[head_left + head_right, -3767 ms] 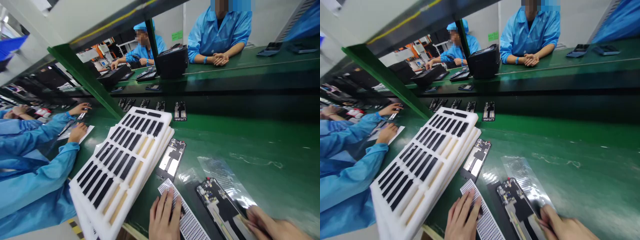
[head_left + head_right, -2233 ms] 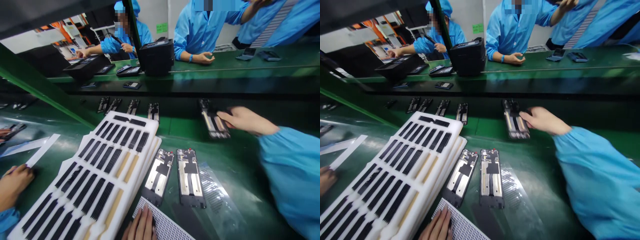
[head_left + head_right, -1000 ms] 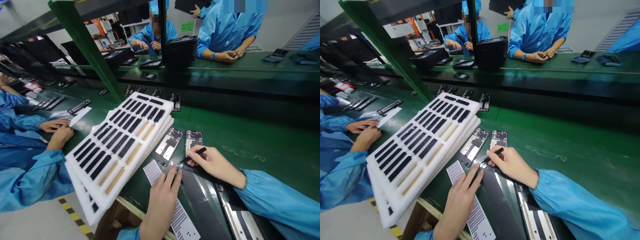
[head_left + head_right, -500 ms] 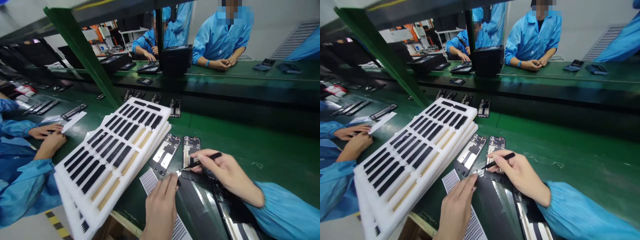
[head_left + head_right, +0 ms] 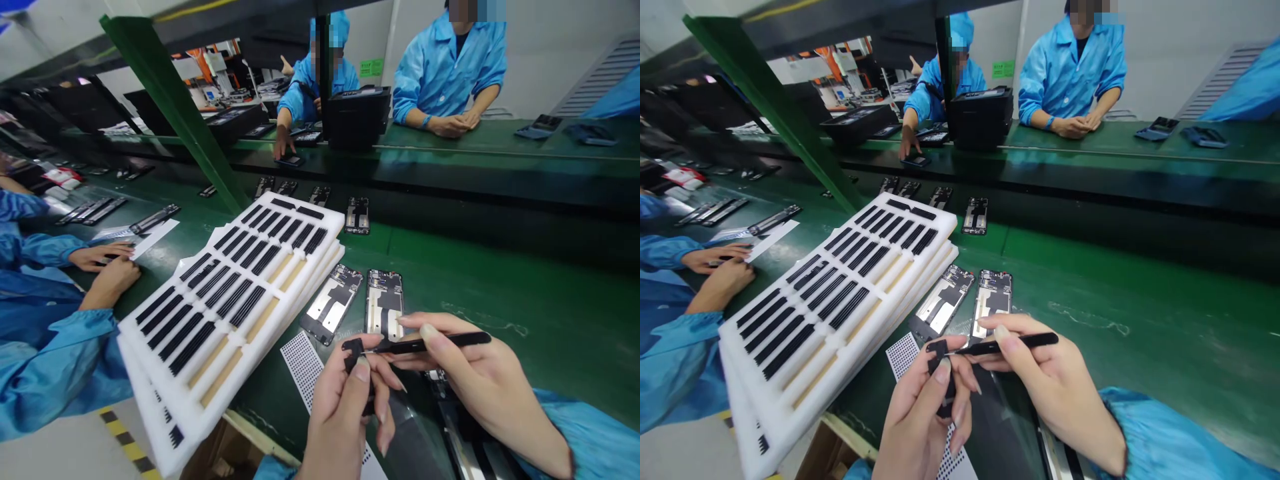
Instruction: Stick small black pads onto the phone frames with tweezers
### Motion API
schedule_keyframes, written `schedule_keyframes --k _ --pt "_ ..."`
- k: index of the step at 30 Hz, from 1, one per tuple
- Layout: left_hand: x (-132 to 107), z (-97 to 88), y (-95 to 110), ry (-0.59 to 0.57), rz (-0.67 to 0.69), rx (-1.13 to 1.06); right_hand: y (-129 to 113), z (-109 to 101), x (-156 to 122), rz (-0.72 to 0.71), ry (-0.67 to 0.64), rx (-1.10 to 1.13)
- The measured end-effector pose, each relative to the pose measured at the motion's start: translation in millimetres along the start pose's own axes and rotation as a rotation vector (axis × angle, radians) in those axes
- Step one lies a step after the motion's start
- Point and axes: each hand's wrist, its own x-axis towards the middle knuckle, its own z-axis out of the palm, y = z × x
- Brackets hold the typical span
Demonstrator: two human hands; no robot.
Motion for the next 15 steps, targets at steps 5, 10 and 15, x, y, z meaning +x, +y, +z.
schedule_keyframes --k 5,10,15 --pt "0.2 -0.4 -1.0 0.001 -0.017 0.011 0.8 -0.8 0.3 -0.015 0.037 0.026" --pt "-0.2 -0.5 -0.5 -0.006 -0.055 0.008 1.9 -1.5 3.4 -0.025 -0.009 -0.012" --pt "-1.0 -0.1 2.4 0.004 -0.077 -0.002 1.4 -5.1 6.0 -0.032 -0.016 -0.056"
